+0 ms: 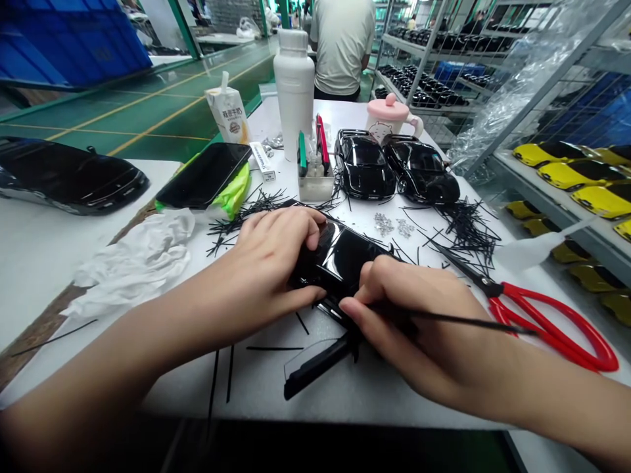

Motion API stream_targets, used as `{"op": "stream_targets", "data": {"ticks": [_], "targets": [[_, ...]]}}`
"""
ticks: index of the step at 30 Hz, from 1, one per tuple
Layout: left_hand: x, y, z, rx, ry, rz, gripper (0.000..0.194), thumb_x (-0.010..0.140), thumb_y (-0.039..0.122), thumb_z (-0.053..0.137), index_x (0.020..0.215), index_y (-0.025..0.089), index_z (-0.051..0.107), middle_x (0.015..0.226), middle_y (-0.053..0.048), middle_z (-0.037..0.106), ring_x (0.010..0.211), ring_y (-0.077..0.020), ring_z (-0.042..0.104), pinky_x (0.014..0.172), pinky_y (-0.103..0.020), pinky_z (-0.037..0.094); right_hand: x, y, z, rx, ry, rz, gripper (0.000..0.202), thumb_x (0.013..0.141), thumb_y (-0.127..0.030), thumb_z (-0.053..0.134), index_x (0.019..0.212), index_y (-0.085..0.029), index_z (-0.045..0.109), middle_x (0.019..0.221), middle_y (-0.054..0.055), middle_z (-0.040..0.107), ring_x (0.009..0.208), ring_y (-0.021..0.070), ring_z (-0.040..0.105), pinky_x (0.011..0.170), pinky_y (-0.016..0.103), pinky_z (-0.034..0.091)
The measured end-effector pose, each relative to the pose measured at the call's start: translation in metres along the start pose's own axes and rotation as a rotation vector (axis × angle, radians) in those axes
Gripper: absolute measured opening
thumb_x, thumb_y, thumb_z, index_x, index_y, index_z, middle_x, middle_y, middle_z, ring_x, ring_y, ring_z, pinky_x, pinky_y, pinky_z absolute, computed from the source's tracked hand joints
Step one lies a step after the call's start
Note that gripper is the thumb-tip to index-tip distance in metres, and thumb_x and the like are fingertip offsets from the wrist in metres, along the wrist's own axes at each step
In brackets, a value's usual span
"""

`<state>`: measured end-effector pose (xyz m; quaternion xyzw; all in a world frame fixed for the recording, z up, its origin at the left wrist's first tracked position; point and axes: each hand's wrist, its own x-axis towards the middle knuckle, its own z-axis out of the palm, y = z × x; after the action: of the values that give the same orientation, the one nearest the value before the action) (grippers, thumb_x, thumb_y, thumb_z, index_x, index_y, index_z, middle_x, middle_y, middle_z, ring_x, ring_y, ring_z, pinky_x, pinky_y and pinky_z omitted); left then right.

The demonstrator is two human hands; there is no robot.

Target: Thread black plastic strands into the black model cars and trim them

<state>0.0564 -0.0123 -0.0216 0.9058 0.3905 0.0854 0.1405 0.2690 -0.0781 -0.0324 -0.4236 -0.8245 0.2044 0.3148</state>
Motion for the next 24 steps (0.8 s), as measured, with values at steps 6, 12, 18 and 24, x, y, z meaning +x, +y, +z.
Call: {"op": "stream_targets", "data": {"ticks": [6,12,18,24], "targets": [[0.0,0.0016,-0.0006,0.01,-0.005,-0.004,0.03,0.083,0.015,0.067,0.101,0.02,0.043,0.13,-0.012,0.054,0.126,-0.0339,0.046,0.113,-0.061,0.031,0.0056,-0.003,0.0015,-0.116,-0.039,-0.117,0.019,0.098,-0.017,0.055,0.083,-0.024,0.047,0.063,-0.006,0.053,0.05,0.0081,0.047,0.046,0.019,0.038],[-0.0003,0.003,-0.0015,0.011,-0.015,-0.009,0.029,0.082,0.015,0.065,0.101,0.02,0.043,0.133,-0.013,0.053,0.128,-0.0335,0.046,0.113,-0.061,0.03,0.0054,-0.0033,0.0048,-0.141,-0.067,-0.13,0.025,0.099,-0.016,0.054,0.078,-0.023,0.044,0.063,-0.005,0.048,0.05,0.008,0.041,0.045,0.02,0.033],[-0.0014,0.0003,-0.0024,-0.001,-0.006,0.009,0.031,0.081,0.013,0.065,0.102,0.02,0.043,0.129,-0.012,0.054,0.127,-0.0322,0.047,0.114,-0.06,0.03,0.0077,-0.0042,0.0071,-0.141,-0.051,-0.119,0.023,0.098,-0.015,0.056,0.079,-0.023,0.045,0.064,-0.005,0.05,0.051,0.0075,0.042,0.045,0.019,0.033],[-0.0031,-0.0052,-0.0046,-0.027,-0.021,0.043,0.031,0.082,0.014,0.064,0.1,0.021,0.041,0.132,-0.011,0.052,0.13,-0.0305,0.044,0.115,-0.056,0.029,0.0056,-0.0061,0.0024,-0.001,0.112,-0.091,0.018,0.097,-0.015,0.057,0.085,-0.026,0.05,0.069,-0.004,0.058,0.056,0.0098,0.055,0.051,0.021,0.045]]}}
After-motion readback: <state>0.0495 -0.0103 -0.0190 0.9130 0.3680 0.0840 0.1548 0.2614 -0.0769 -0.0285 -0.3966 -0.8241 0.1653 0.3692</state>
